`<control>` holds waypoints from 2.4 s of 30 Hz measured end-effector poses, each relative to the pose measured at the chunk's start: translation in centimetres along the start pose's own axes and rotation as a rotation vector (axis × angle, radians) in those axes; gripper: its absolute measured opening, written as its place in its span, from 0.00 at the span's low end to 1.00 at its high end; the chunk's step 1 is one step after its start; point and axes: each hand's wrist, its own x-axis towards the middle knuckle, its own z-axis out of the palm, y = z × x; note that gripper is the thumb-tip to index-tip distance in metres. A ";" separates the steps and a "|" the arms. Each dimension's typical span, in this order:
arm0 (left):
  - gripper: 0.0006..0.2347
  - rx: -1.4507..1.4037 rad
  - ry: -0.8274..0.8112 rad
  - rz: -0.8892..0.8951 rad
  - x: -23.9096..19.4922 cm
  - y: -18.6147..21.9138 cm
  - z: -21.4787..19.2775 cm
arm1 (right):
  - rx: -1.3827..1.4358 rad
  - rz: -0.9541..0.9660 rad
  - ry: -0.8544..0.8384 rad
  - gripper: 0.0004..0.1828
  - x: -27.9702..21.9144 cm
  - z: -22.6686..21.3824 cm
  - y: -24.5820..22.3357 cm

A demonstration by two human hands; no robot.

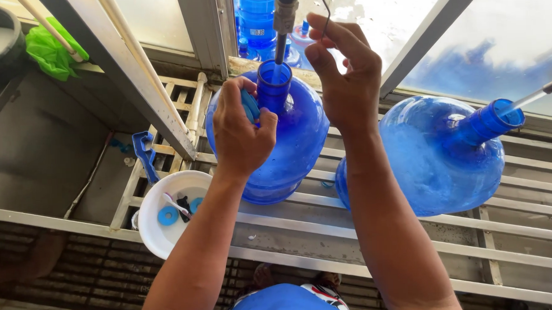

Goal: Filling large water jugs from a tap and applying plastic caps and seals.

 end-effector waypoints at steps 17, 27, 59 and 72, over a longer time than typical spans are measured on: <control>0.17 0.038 0.016 0.044 -0.7 0.6 0.3 | -0.172 0.184 -0.006 0.16 -7.1 3.6 -0.1; 0.17 0.069 0.005 0.063 -0.7 0.1 0.2 | -0.223 0.111 0.062 0.13 -7.6 4.0 -0.4; 0.17 0.045 0.004 0.074 -0.9 -0.5 0.2 | 0.059 0.338 0.055 0.08 -7.4 2.8 3.2; 0.13 -0.133 -0.011 0.014 0.8 -2.8 -0.4 | -0.492 0.363 -0.298 0.25 -7.3 2.1 3.2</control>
